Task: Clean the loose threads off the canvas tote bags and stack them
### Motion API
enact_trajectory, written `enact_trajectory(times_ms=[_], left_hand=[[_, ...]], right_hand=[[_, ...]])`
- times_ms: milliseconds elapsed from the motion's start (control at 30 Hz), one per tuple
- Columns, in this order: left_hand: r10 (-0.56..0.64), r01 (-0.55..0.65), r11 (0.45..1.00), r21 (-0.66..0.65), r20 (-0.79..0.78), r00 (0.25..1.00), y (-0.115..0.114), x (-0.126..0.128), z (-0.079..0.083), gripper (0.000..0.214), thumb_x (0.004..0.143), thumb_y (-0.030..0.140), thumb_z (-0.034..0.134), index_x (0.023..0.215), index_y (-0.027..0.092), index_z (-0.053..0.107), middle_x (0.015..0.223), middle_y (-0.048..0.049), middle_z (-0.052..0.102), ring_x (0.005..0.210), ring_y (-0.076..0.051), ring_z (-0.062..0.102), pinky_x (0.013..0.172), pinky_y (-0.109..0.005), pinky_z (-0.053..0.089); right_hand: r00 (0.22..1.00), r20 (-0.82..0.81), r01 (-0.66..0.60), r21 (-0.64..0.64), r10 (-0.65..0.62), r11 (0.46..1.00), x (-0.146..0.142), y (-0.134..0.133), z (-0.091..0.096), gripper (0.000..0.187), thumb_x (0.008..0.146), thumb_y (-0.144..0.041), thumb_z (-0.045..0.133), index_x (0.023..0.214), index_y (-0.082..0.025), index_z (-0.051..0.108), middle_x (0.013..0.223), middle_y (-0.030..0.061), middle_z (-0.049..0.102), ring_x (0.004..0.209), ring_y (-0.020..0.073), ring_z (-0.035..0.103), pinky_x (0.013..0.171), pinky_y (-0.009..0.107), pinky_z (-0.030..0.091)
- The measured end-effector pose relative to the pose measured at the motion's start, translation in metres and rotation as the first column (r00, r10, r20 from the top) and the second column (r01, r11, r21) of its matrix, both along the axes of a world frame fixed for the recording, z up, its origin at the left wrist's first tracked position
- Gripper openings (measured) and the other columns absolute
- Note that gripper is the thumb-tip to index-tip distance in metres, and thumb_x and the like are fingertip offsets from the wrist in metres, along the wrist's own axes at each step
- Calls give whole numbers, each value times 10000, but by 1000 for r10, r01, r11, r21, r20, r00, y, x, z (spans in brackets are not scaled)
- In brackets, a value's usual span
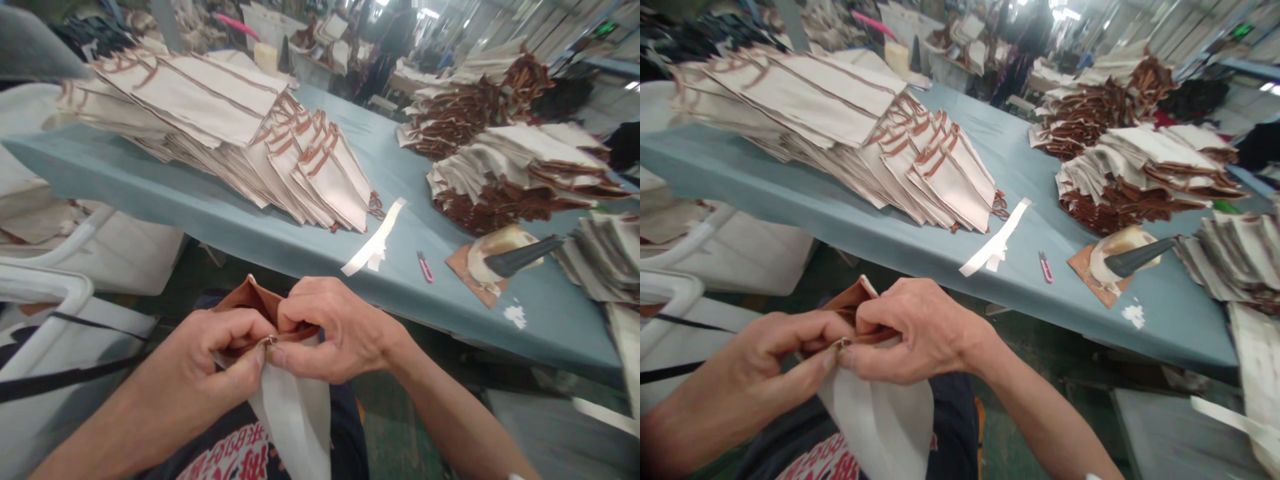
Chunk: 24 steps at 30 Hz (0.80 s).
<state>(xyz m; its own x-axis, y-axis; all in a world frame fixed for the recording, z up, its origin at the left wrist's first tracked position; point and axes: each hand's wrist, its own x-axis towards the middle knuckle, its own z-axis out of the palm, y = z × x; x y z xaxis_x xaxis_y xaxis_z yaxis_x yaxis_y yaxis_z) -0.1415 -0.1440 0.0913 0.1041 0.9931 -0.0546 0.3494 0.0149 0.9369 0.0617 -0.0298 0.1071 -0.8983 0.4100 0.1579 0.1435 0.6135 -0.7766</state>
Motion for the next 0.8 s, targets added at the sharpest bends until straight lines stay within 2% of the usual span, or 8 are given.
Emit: enact_trajectory(times_ms=[200,267,333,433,533,600,700,800], left_hand=[[81,-34,971,237,-191,978,-1,7,-13,254,889,215,525,687,239,677,549,68,617,465,-111,556,488,-220,378],[141,-64,945,320,-224,964,-2,12,-19,237,870,182,513,691,234,659,556,78,617,462,-96,557,496,-214,373],[173,-89,941,326,-237,956,-2,16,-24,243,881,176,501,714,235,667,559,83,619,460,-93,554,491,-215,365],[169,-106,964,243,-253,953,-1,20,-25,241,882,211,501,746,242,697,562,71,659,469,-116,586,490,-234,389],[170,-134,978,161,-233,957,0,20,-22,176,886,268,541,796,252,692,590,49,737,494,-152,652,516,-257,453],[186,-157,975,155,-200,962,0,20,-22,114,905,282,575,852,258,674,595,57,757,485,-154,664,515,-256,459],[175,-143,971,191,-162,971,0,19,-22,74,920,248,594,866,269,639,556,94,721,437,-128,616,469,-233,408],[149,-112,968,224,-156,977,1,18,-20,116,913,208,565,848,270,638,530,104,687,394,-113,567,418,-218,360]], right_hand=[[1000,28,20,-306,-12,952,0,-6,-19,404,1003,-458,659,714,-256,462,612,-93,409,565,109,357,544,245,284],[998,20,61,-340,-57,939,0,-9,-29,352,967,-420,650,720,-261,456,601,-102,371,551,103,326,530,238,268],[993,23,115,-273,-113,955,1,-13,-35,254,908,-342,632,726,-258,474,604,-99,395,546,101,335,544,243,275],[981,73,186,-59,-182,981,4,-18,-31,105,843,-246,611,761,-249,547,641,-68,546,582,120,439,605,266,320],[962,157,207,125,-225,970,4,-22,-17,96,855,-227,626,775,-249,578,706,-21,677,645,155,540,635,297,322],[952,196,201,183,-236,963,3,-22,-9,148,860,-230,632,741,-252,547,697,-8,679,648,166,538,619,315,282],[961,181,189,123,-209,974,0,-20,-7,219,844,-234,632,692,-255,475,645,-32,591,615,152,460,605,320,248],[980,118,174,-90,-163,981,-1,-15,-17,175,831,-252,604,703,-249,485,639,-67,497,593,127,400,605,286,281]])
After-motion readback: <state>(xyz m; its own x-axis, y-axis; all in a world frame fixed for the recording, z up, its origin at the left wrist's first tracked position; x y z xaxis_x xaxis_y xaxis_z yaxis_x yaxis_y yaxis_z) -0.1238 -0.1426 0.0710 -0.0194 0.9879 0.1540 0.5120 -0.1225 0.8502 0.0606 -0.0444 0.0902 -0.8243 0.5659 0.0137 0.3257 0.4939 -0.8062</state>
